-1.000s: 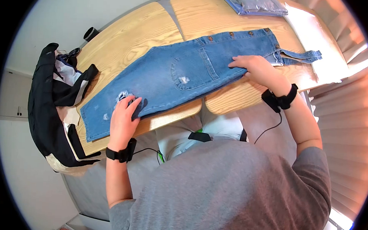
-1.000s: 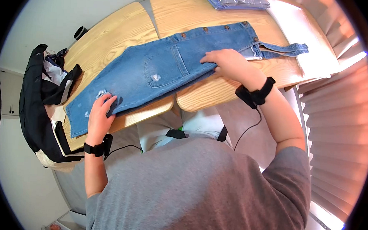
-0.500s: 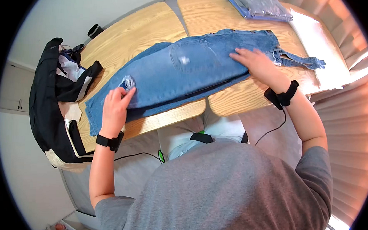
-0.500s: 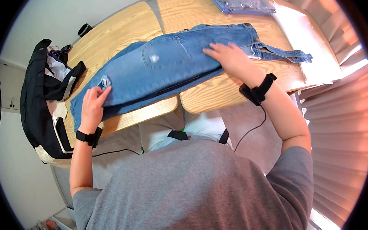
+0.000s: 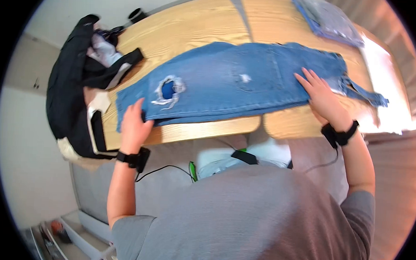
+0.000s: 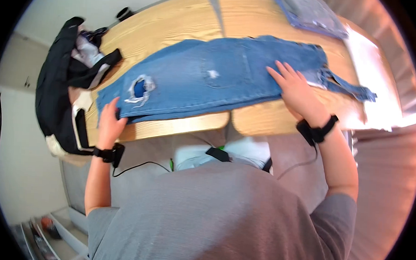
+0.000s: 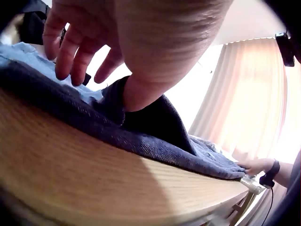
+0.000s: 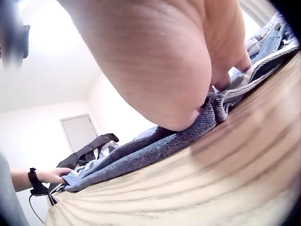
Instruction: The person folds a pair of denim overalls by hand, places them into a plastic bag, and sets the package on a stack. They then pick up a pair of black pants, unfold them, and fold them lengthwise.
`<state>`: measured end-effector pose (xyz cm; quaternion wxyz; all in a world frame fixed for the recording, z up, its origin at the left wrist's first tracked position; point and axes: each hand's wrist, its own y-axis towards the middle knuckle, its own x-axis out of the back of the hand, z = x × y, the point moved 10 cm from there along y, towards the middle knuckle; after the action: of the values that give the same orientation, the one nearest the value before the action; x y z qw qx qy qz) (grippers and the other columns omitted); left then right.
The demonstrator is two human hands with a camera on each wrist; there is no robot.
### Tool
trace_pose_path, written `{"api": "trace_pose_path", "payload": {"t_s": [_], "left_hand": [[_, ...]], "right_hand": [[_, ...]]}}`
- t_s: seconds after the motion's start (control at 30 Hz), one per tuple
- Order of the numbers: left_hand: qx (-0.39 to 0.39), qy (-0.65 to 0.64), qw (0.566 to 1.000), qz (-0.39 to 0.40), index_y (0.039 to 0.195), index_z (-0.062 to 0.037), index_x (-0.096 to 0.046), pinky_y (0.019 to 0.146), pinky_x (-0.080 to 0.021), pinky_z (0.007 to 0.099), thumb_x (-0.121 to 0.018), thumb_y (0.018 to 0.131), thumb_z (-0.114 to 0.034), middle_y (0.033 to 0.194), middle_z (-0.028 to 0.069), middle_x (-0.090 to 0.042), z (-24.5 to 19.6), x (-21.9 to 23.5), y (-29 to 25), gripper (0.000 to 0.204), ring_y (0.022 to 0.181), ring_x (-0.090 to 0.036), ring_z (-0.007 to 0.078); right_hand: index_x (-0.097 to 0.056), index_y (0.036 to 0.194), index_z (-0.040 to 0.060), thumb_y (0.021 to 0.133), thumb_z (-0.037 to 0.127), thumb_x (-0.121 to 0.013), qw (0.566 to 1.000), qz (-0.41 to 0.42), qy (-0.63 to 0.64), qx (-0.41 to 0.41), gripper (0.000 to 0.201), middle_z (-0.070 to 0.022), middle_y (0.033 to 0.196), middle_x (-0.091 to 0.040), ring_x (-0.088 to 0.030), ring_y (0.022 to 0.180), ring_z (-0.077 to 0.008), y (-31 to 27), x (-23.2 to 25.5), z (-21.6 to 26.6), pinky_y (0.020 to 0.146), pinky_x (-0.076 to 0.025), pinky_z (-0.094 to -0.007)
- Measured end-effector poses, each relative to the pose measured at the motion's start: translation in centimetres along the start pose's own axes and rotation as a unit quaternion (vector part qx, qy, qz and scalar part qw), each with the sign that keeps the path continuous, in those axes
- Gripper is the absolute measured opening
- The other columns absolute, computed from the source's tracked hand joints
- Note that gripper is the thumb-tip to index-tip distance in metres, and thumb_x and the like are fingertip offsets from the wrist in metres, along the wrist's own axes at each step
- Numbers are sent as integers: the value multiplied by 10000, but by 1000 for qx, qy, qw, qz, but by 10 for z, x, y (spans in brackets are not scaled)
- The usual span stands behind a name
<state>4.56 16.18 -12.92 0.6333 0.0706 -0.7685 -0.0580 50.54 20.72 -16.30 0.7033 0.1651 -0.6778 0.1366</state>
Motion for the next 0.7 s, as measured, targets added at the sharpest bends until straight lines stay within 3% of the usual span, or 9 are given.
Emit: {"api": "trace_pose_path", "payload": {"t_s": [0.13, 0.17, 0.27, 0.33, 0.4, 0.47, 0.53, 0.6, 0.7], "left_hand": [[-8, -76, 997, 21, 1131, -19, -563, 811, -458, 414, -598, 684, -36, 956, 178, -562, 22, -22, 7, 449, 908, -552, 363], [-89, -2, 995, -53, 1082, -3, -589, 757, -458, 403, -576, 704, -2, 898, 163, -547, 13, -8, 7, 378, 856, -543, 346], [-147, 109, 974, -130, 1040, -2, -610, 710, -447, 399, -568, 728, 21, 828, 133, -519, -10, 43, 19, 316, 806, -528, 313], [-199, 165, 937, -234, 1009, -50, -638, 666, -424, 373, -577, 738, -26, 778, 60, -493, -32, 77, 6, 280, 760, -507, 251], [-215, 228, 922, -228, 1046, -67, -635, 639, -411, 367, -548, 759, -47, 766, 44, -484, -25, 74, -4, 301, 743, -500, 246], [-203, 219, 946, -129, 1118, -88, -618, 625, -403, 361, -510, 786, -56, 763, 54, -485, 11, 44, -4, 351, 736, -503, 249], [-154, 173, 972, 32, 1183, -95, -587, 680, -446, 402, -472, 784, -6, 795, 99, -510, 55, -4, -9, 425, 801, -546, 286], [-98, 113, 988, 32, 1175, -80, -587, 721, -464, 408, -477, 778, -4, 833, 121, -541, 73, -7, -13, 419, 861, -558, 314], [-100, 46, 993, 39, 1117, -62, -608, 755, -463, 418, -497, 780, -37, 881, 141, -574, 75, 1, -9, 355, 895, -556, 338]], "right_hand": [[-356, 1395, 150, 716, -91, -488, 1000, 21, 7, -2, 733, -148, 1457, -317, -292, 1350, -332, 3, 4, 6, 1058, -301, -481], [-355, 1396, 150, 705, -99, -488, 999, 37, 8, -17, 746, -149, 1458, -315, -291, 1351, -331, 2, 3, 5, 1062, -295, -486], [-353, 1397, 154, 698, -104, -490, 999, 35, -4, -19, 758, -149, 1460, -310, -290, 1351, -332, 3, 0, 2, 1065, -291, -496], [-350, 1398, 155, 694, -108, -485, 999, 33, -9, -9, 764, -151, 1462, -306, -291, 1350, -336, 4, -1, 4, 1060, -295, -506], [-348, 1398, 153, 694, -114, -481, 999, 31, -18, -12, 765, -150, 1462, -304, -295, 1346, -340, 4, -5, 0, 1055, -303, -506], [-346, 1398, 152, 691, -119, -481, 999, 29, -13, -8, 769, -150, 1462, -303, -299, 1343, -341, 3, -5, 1, 1053, -306, -507], [-345, 1399, 151, 688, -123, -481, 1000, 23, -9, -7, 773, -150, 1461, -302, -302, 1341, -343, 6, -2, 2, 1051, -309, -507], [-344, 1398, 148, 683, -130, -486, 999, 31, -24, -9, 781, -149, 1460, -303, -306, 1337, -344, 5, -3, 3, 1046, -316, -504], [-342, 1398, 143, 688, -129, -493, 999, 25, -25, -5, 775, -152, 1458, -303, -307, 1336, -345, 5, -3, 2, 1045, -318, -502]]}}
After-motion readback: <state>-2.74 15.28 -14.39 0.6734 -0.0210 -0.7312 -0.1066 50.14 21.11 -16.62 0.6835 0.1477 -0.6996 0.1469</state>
